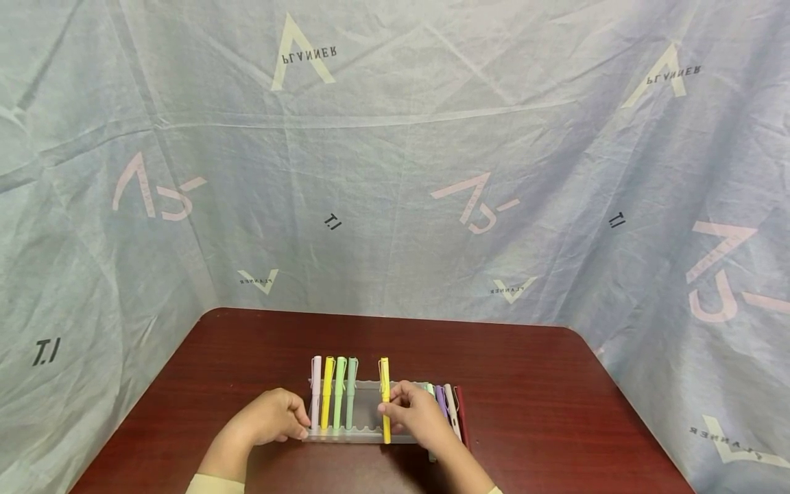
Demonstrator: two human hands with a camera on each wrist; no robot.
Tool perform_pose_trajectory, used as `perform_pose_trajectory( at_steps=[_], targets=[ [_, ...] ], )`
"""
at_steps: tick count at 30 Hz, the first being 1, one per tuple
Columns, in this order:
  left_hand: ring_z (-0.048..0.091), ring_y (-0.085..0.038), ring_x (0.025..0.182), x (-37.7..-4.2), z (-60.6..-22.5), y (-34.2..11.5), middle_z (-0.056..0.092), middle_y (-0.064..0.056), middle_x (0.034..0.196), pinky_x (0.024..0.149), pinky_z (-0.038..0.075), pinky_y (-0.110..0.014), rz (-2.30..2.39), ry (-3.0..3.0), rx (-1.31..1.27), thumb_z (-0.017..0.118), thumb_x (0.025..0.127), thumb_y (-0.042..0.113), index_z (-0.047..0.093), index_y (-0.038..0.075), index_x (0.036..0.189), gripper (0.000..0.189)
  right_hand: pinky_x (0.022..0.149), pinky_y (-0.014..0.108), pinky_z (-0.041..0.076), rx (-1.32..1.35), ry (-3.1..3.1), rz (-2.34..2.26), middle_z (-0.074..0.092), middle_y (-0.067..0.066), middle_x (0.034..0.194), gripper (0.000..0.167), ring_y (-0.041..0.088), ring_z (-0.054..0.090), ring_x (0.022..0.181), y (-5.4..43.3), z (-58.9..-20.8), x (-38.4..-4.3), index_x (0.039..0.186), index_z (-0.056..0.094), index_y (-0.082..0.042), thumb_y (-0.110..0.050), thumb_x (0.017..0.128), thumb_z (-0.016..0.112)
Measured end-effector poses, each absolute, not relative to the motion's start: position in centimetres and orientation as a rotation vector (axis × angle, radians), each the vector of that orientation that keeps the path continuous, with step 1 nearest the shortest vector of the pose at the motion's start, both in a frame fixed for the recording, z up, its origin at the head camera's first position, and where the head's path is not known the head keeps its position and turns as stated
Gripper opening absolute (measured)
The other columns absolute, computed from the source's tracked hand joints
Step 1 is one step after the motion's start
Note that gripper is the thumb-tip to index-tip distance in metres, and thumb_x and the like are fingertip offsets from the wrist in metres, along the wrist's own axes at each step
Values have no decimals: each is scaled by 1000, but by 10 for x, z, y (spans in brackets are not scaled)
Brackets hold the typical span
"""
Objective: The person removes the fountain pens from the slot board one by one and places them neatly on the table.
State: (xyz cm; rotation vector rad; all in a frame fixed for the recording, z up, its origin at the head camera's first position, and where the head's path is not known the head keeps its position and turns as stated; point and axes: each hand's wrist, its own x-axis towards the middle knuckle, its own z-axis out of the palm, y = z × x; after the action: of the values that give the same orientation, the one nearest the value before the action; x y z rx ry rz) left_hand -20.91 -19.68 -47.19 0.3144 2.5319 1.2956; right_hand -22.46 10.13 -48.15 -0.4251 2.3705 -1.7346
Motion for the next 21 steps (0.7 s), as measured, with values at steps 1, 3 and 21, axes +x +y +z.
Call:
perform_pose_trajectory(
  at_steps=[1,3,21],
  targets=[
    [61,-16,67,-209,-472,-197,69,-2,76,60,54,-37,1294,2533,314,80,73,5,70,4,79,12,64,42,59,-426,2374,-1730,62,9,78,17,23,65,67,104,-483,-226,96,59,1,-11,90,70],
    [61,-16,67,-209,-472,-197,68,-1,76,60,54,-38,1292,2534,310,80,73,5,70,4,79,12,63,41,59,-423,2371,-1726,62,8,78,19,22,64,67,108,-486,-228,96,59,0,-14,90,70],
    [61,-16,68,-210,-474,-196,69,-1,77,61,54,-38,1291,2534,293,80,73,6,70,5,80,12,64,40,59,-424,2330,-1706,62,8,80,20,21,66,69,139,-486,-228,98,58,0,-15,90,70]
  ],
)
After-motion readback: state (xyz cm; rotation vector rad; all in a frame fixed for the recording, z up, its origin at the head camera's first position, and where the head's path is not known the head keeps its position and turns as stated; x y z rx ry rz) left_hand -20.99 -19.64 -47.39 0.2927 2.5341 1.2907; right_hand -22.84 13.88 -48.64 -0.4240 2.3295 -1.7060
